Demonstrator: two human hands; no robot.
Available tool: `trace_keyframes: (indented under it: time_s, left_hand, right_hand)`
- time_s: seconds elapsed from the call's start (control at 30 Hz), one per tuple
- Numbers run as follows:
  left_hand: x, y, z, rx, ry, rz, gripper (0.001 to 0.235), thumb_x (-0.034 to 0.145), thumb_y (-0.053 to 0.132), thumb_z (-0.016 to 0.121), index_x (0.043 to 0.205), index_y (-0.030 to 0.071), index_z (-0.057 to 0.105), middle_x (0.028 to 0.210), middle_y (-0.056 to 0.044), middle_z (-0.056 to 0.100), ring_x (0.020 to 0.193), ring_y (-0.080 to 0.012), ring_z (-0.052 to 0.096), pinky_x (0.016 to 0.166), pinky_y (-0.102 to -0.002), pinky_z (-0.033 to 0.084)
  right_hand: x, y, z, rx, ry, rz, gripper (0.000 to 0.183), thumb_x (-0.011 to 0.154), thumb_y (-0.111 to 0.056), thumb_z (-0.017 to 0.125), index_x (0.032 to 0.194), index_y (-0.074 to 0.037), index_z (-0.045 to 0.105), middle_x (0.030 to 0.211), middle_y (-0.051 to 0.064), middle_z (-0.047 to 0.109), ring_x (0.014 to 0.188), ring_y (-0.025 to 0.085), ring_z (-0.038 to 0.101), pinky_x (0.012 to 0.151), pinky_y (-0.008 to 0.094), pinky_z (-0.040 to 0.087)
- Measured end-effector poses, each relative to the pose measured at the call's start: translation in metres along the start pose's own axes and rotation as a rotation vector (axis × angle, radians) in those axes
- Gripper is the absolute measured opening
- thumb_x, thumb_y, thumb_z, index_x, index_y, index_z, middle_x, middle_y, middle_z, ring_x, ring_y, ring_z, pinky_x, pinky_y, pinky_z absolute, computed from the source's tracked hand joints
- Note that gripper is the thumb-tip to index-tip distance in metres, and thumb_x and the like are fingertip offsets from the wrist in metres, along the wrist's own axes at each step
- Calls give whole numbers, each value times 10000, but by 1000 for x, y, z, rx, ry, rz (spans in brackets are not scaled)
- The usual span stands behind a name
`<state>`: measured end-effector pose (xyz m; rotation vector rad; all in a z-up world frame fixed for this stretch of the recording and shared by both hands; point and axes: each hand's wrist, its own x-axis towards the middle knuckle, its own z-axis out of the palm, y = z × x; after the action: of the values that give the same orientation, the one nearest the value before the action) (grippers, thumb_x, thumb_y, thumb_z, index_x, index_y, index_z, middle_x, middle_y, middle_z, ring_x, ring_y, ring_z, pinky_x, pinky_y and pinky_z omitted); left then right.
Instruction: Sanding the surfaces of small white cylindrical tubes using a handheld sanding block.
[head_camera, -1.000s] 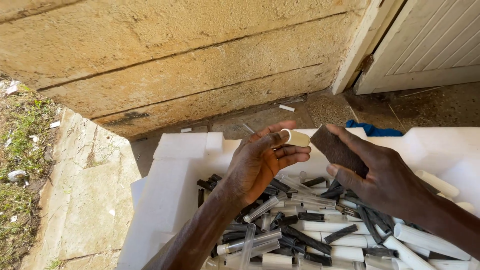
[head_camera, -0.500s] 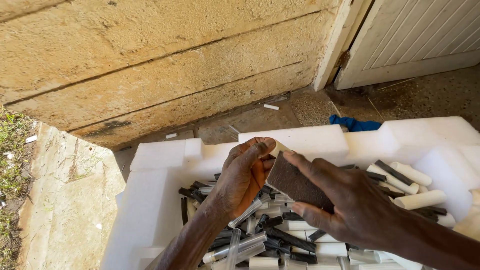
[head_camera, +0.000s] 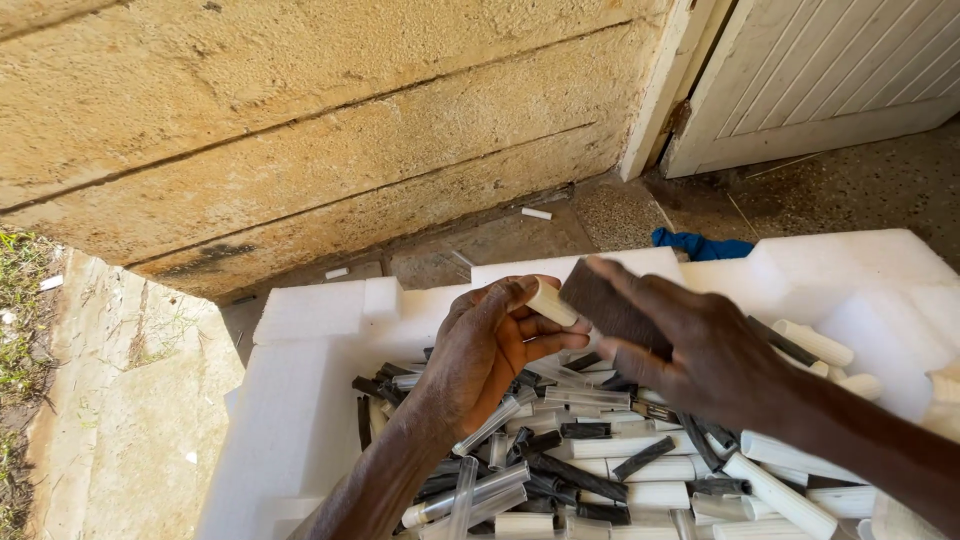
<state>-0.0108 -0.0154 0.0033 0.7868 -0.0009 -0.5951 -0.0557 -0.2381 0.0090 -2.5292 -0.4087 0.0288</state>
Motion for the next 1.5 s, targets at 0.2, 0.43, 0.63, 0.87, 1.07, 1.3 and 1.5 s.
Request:
trace_keyframes:
  time_s: [0.2, 0.43, 0.63, 0.87, 1.07, 1.3, 1.5]
  left_hand:
    - [-4, -3, 6, 112, 38, 8, 366, 984, 123, 532, 1289, -1, 692, 932, -100, 706, 789, -142, 628, 654, -264, 493]
    - [-2, 1, 9, 48, 16, -2, 366, 987, 284, 601, 1111, -58, 642, 1069, -298, 722, 935, -408, 747, 982, -430, 595]
    - [2, -6, 2, -19, 35, -30, 199, 1006, 242, 649, 1001, 43, 662, 932, -155, 745, 708, -186, 687, 631, -302, 547]
    - [-2, 1, 11, 108, 106, -14, 342, 978, 333, 644, 823, 47, 537, 726, -181, 669, 672, -274, 669, 641, -337, 565]
    - [2, -3, 5, 54, 139, 1, 285, 936, 298, 692, 860, 53, 567, 776, -223, 704, 730, -312, 721, 759, -428, 625]
    - [0, -3, 9, 35, 133, -43, 282, 972, 274, 655, 1002, -5, 681, 1034, -269, 771, 823, -244, 726, 716, -353, 585]
    - [0, 0, 2, 40, 66, 22, 341, 1007, 282, 608, 1106, -38, 673, 914, -264, 714, 774, -331, 728, 812, -371, 633]
  right_hand:
    - [-18, -28, 4, -95, 66, -195, 853, 855, -419, 742, 1589, -178, 379, 1014, 41, 654, 736, 270, 724, 588, 434, 556]
    - [0, -8, -9, -10, 119, -23, 763, 891, -355, 691, 1583, -195, 409, 1093, 102, 715, 798, 270, 706, 656, 391, 520]
    - [-10, -18, -1, -88, 2, -165, 849, 859, -420, 748, 1593, -210, 377, 1077, 48, 664, 836, 288, 736, 640, 445, 577]
    - [-9, -27, -4, -92, 89, -130, 834, 865, -406, 724, 1587, -178, 374, 1010, 82, 677, 713, 280, 721, 551, 433, 569]
    - [-1, -2, -4, -45, 90, -129, 835, 884, -370, 726, 1595, -175, 334, 1066, 132, 701, 728, 260, 712, 618, 372, 611]
    - [-17, -27, 7, -107, 5, -212, 843, 865, -410, 754, 1588, -192, 380, 1033, 57, 662, 765, 300, 733, 606, 472, 575]
    - [-3, -16, -7, -82, 55, -56, 839, 884, -408, 683, 1611, -210, 314, 979, 103, 683, 632, 252, 695, 515, 414, 574]
